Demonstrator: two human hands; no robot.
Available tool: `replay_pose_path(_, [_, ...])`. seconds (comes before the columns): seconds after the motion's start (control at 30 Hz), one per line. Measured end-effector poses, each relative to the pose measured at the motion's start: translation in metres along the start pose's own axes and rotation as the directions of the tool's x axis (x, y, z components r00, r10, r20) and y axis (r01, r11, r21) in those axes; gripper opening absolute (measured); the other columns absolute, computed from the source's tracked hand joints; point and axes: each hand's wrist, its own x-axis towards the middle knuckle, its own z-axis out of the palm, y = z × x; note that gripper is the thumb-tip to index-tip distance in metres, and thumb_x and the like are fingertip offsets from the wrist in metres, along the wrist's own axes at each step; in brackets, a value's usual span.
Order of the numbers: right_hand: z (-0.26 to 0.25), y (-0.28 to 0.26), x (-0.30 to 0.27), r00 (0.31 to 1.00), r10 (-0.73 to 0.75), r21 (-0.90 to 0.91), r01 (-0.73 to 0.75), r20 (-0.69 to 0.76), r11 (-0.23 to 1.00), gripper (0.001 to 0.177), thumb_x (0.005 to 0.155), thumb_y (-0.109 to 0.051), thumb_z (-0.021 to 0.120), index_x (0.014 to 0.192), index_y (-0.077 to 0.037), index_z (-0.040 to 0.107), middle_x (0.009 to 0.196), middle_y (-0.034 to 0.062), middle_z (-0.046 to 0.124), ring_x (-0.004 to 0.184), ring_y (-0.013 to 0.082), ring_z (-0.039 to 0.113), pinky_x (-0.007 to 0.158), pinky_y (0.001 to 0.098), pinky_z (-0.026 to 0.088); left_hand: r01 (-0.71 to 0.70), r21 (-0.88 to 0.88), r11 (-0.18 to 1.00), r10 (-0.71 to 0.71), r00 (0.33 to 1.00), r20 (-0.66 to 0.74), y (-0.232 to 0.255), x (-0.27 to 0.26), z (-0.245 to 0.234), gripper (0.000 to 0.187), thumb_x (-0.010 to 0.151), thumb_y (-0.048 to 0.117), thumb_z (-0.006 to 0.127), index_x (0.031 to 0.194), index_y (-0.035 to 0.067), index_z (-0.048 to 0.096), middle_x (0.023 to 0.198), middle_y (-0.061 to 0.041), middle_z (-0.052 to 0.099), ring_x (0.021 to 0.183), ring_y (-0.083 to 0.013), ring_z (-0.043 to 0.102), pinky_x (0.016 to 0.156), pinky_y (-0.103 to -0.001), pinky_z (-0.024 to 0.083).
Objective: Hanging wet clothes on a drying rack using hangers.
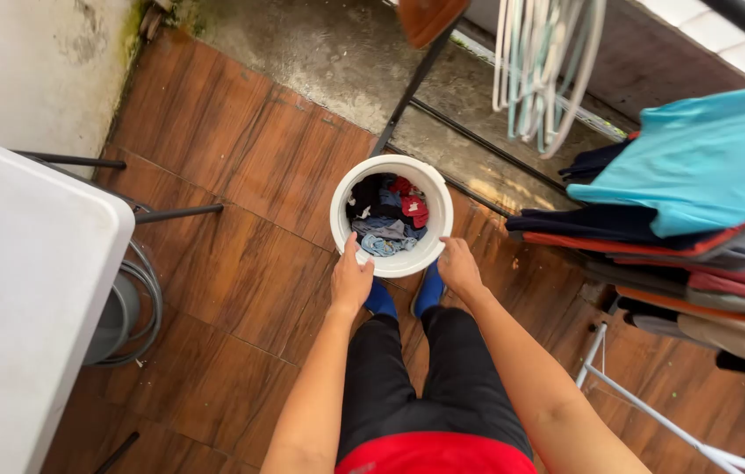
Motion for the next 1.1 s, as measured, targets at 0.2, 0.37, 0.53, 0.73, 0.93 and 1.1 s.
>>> replay_pose_path(0.2, [0.119,0.079,0.06,0.986,0.051,-0.082,-0.038,0.156,0.996,0.047,0.086,-0.012,0.068,0.132,-0.009,0.062,0.128,0.0235,0.059,0.118,0.0424,0.058,0.101,0.0466,0.047,0.087,-0.064,0.994,-0.088,0.996,-0.013,-0.082,0.032,0.062,0.069,0.092,0.014,0.065,0.155,0.012,0.036,0.146,-0.018,0.057,0.098,-0.0266,0.074,0.095,-0.043,0.052])
replay_pose_path(0.37, [0.237,0.152,0.113,0.919,0.026,-0.028,-0.016,0.393,0.999,0.048,0.084,-0.022,0.07,0.131,-0.009,0.064,0.126,0.0186,0.068,0.115,0.0362,0.067,0.102,0.0417,0.051,0.115,-0.117,0.986,-0.123,0.99,-0.063,-0.15,0.07,0.123,0.06,0.091,0.014,0.065,0.148,0.01,0.046,0.143,-0.015,0.059,0.1,-0.0248,0.072,0.094,-0.041,0.052])
replay_pose_path(0.53, [0.371,0.217,0.144,0.791,-0.152,-0.035,0.214,0.592,0.976,0.044,0.087,-0.027,0.069,0.129,-0.012,0.07,0.139,0.0168,0.064,0.128,0.0337,0.06,0.111,0.041,0.046,0.066,-0.112,0.991,-0.078,0.991,-0.109,-0.195,0.088,0.155,0.047,0.091,0.015,0.067,0.137,0.008,0.058,0.129,-0.013,0.067,0.096,-0.0242,0.072,0.091,-0.038,0.054])
replay_pose_path(0.73, [0.382,0.194,0.155,0.82,0.191,-0.352,0.013,0.539,0.936,0.056,0.092,-0.035,0.067,0.14,-0.009,0.055,0.146,0.0138,0.05,0.132,0.0394,0.046,0.108,0.0532,0.037,0.083,-0.166,0.983,-0.098,0.991,-0.088,-0.226,0.094,0.172,0.036,0.09,0.016,0.067,0.126,0.008,0.066,0.122,-0.011,0.071,0.093,-0.023,0.072,0.082,-0.037,0.057])
replay_pose_path(0.93, [0.335,0.207,0.139,0.771,-0.154,-0.131,0.294,0.618,0.947,0.028,0.096,-0.038,0.065,0.109,-0.016,0.075,0.123,0.0077,0.068,0.115,0.0331,0.058,0.103,0.0416,0.044,0.101,-0.175,0.979,-0.119,0.988,-0.094,-0.202,0.075,0.162,0.033,0.091,0.014,0.066,0.123,0.008,0.068,0.119,-0.011,0.073,0.09,-0.0228,0.073,0.083,-0.036,0.056])
replay_pose_path(1.1, [0.174,0.117,0.084,0.885,-0.159,0.67,-0.202,0.437,0.714,0.025,0.107,-0.029,0.065,0.107,-0.004,0.064,0.088,0.0037,0.065,0.083,0.0123,0.059,0.075,0.0274,0.047,-0.122,-0.218,0.968,0.079,0.977,-0.197,-0.111,0.046,0.119,0.04,0.088,0.008,0.064,0.128,0.007,0.067,0.121,-0.013,0.071,0.112,-0.0258,0.068,0.09,-0.038,0.055])
